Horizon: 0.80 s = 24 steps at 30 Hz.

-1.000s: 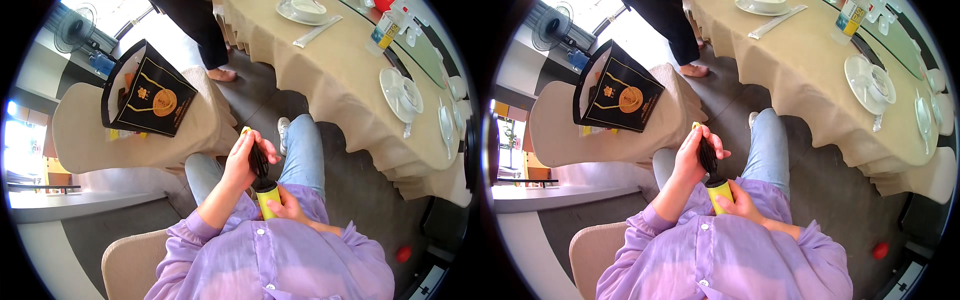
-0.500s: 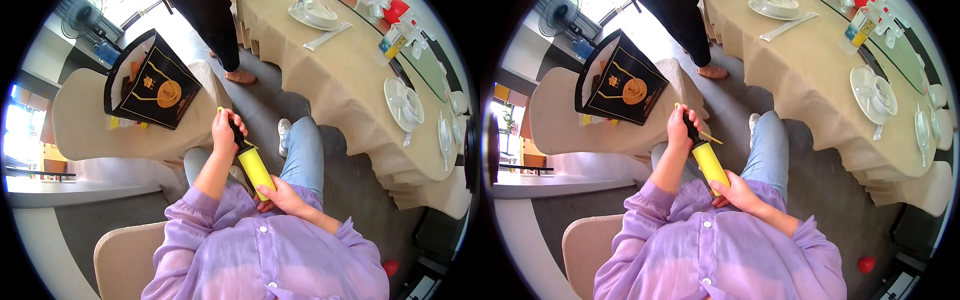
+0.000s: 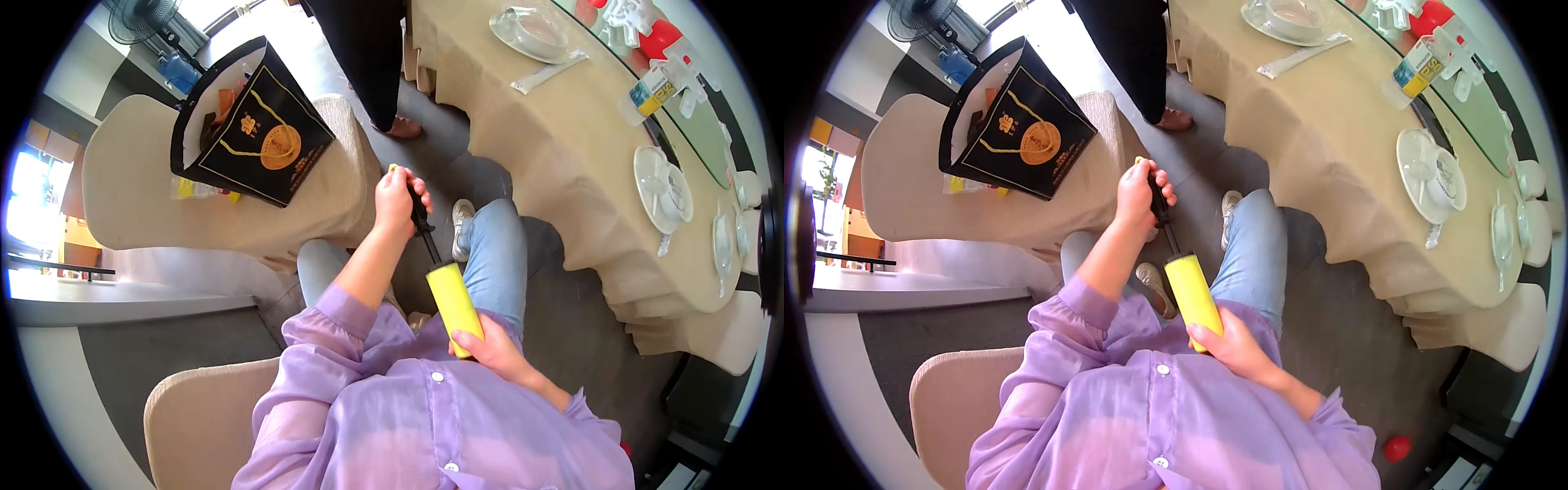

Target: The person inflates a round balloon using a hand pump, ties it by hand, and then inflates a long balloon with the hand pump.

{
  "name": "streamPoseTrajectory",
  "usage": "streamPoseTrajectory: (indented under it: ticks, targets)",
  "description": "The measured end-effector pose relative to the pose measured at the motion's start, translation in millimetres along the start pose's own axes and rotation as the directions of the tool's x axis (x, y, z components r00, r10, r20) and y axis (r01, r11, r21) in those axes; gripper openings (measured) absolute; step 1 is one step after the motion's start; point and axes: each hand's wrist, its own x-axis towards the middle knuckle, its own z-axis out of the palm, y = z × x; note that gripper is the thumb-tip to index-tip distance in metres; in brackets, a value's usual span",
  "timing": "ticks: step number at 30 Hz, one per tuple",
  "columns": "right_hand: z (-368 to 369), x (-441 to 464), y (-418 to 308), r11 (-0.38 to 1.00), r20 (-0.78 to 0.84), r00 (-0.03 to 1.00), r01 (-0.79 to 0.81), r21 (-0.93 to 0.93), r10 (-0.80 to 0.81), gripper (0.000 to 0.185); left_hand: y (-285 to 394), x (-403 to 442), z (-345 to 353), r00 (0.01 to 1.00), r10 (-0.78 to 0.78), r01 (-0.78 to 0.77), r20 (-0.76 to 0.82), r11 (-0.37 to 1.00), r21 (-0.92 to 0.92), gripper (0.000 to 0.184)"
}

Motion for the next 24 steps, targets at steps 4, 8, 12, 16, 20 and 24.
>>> streamPoseTrajectory:
  ticks: [4,8,12,16,20,24]
  targets:
    - [-1.0,-8.4,8.1,0.999,-0.044,0.999,-0.014,0.041,0.016,0.032,-9.5,0.1,1.3,0.999,-0.034,0.034,-0.004,0.999,-0.020,0.015]
    - [0.8,13.2,-6.6,0.990,-0.022,0.993,-0.113,0.079,0.116,0.031,-6.8,-4.7,-6.1,0.997,0.040,-0.040,-0.064,0.999,0.000,0.017]
    - [18.4,32.9,-9.6,0.995,0.025,0.999,-0.027,0.093,0.025,0.030,17.8,-7.8,-3.7,0.996,0.082,-0.081,0.020,0.996,-0.044,0.018]
    - [20.2,41.4,-16.8,0.990,0.107,0.994,0.001,0.142,-0.016,0.029,23.4,-3.3,-10.7,0.996,0.090,-0.089,0.018,0.994,-0.060,0.018]
    - [21.3,43.1,-21.6,0.986,0.100,0.995,-0.030,0.167,0.014,0.029,18.6,-1.1,-17.0,0.998,0.060,-0.058,0.015,0.994,-0.097,0.017]
    - [22.8,46.9,-22.3,0.968,0.177,0.984,-0.064,0.244,0.020,0.029,15.9,-0.1,-24.4,0.999,0.038,-0.033,0.031,0.989,-0.143,0.017]
